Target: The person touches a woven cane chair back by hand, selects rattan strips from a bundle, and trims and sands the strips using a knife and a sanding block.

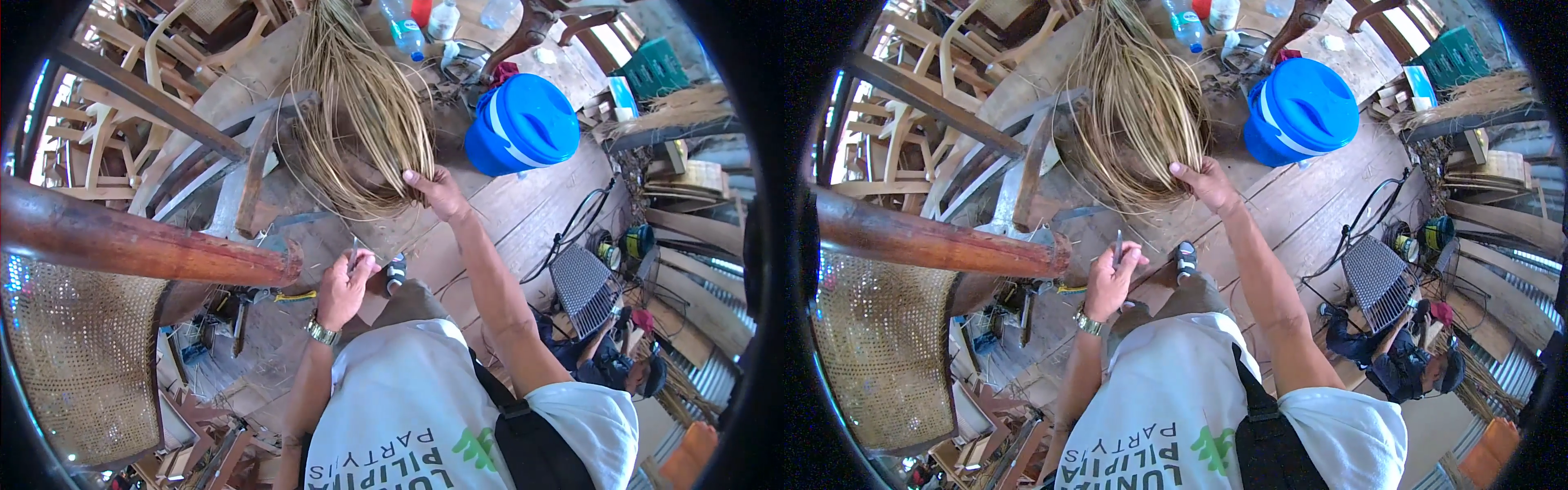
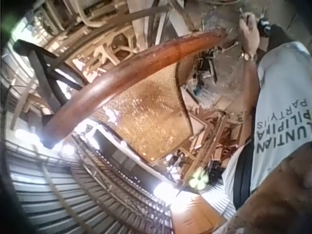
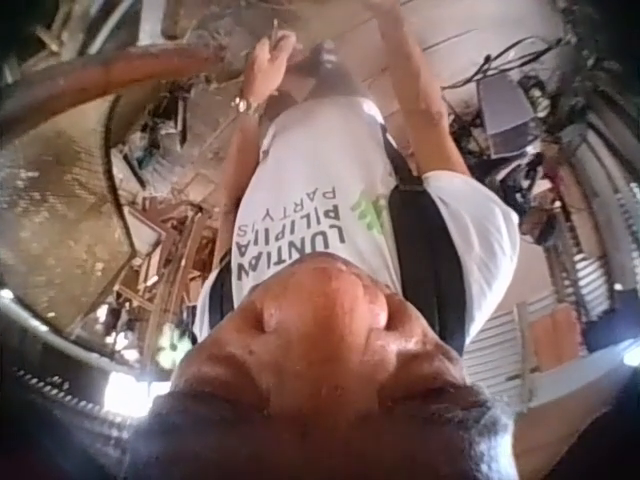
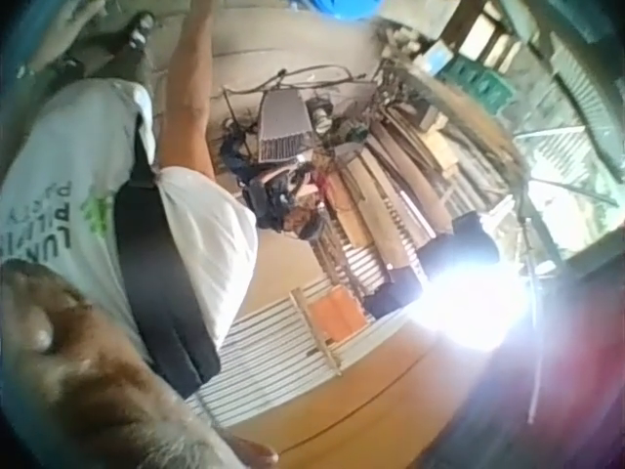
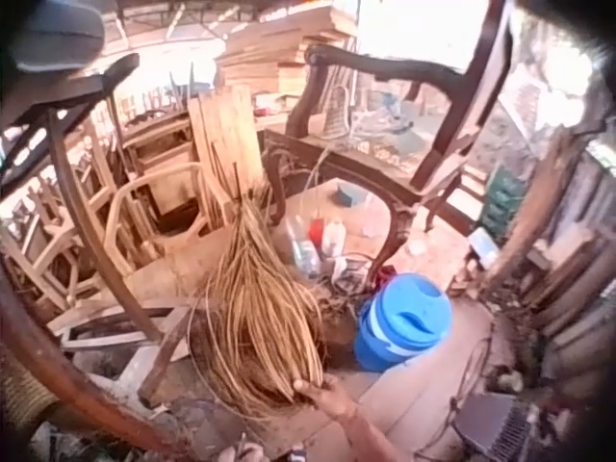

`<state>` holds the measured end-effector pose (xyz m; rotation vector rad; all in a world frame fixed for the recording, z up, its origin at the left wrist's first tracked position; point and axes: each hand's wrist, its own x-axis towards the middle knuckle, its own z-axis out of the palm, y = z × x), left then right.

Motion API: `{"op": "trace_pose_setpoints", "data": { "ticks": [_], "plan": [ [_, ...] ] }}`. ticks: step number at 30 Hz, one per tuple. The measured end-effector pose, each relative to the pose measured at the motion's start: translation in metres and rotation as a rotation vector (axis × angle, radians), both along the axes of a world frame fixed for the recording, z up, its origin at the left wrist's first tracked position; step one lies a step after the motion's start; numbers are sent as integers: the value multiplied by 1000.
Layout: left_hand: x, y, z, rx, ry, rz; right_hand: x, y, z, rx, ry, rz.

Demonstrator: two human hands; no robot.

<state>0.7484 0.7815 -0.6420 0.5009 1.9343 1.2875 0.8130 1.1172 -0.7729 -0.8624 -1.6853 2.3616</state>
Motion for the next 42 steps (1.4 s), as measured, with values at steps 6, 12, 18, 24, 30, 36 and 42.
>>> {"op": "trace_pose_setpoints", "data": {
  "ticks": [6, 12, 18, 24, 30, 36, 42],
  "plan": [
    [-13, 36, -7, 29, -19, 28, 13, 24, -2, -117, 72, -98],
    [-25, 67, -4, 25, -3, 10, 11, 29, -20, -177, 46, -102],
    [-40, 99, -2, 63, 1, 59, 9, 29, -27, -161, 132, -105],
    [-60, 144, -7, 211, 52, 191, 1, 23, -18, -144, 90, -88],
    [-97, 179, -25, 214, 19, 386, 0, 34, -17, -162, 90, -82],
    [-114, 210, -33, 200, 170, 386, 1, 46, -33, -171, 47, -46],
    [-128, 222, -44, 197, 153, 441, 7, 59, -31, -168, 70, -59]
  ]
}}
